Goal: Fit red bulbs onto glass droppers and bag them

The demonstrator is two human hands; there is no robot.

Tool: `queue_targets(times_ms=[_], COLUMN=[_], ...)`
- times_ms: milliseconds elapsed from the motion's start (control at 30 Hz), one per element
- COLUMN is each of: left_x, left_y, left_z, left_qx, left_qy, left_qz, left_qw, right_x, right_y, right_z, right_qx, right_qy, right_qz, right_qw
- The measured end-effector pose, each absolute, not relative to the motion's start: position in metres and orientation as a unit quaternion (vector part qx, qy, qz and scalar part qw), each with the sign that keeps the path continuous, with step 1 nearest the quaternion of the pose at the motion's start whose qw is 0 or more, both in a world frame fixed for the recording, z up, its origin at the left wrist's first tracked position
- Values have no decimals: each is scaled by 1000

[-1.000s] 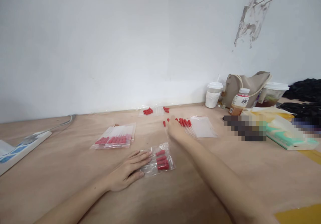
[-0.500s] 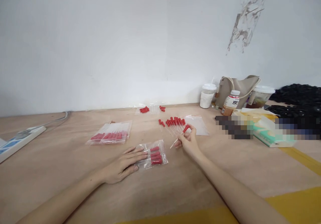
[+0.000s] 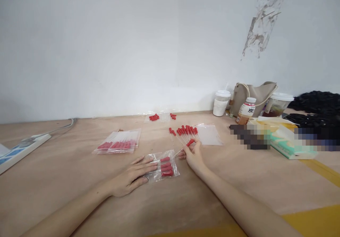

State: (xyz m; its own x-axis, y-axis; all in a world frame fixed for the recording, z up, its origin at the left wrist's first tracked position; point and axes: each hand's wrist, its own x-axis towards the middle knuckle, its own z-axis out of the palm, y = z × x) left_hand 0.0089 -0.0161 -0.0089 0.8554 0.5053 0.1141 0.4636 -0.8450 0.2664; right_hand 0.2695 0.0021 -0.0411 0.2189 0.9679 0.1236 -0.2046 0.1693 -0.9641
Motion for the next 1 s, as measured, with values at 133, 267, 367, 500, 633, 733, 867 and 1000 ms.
queue_targets(times_ms=[133,267,367,500,633,733,867,1000], left_x=[9,9,8,8,9,9,8,8], left_y=[-16,-16,-16,-15,-15,-15,-15,-15], left_z=[-9,-9,-10,-10,-10,-9,-8,-9], left_qx=[955,954,954,955,956,956,957,958], left_qy=[253,258,257,256,255,256,251,249], left_qz=[92,87,90,89,85,78,80,83], left_qw=[121,123,124,125,119,119,120,116], right_x=[266,263,261,262,262,261,261,260], right_y=[0,-4,-4,-4,-6,-6,-4,-3], right_z=[-40,-39,-39,-40,-40,-42,-47,-46], right_qx=[-454,-449,-441,-436,-439,-459,-488,-497], right_qy=[-417,-410,-401,-397,-405,-423,-498,-561], right_qz=[473,490,484,496,501,487,428,389], right_qw=[629,625,641,637,627,611,575,536])
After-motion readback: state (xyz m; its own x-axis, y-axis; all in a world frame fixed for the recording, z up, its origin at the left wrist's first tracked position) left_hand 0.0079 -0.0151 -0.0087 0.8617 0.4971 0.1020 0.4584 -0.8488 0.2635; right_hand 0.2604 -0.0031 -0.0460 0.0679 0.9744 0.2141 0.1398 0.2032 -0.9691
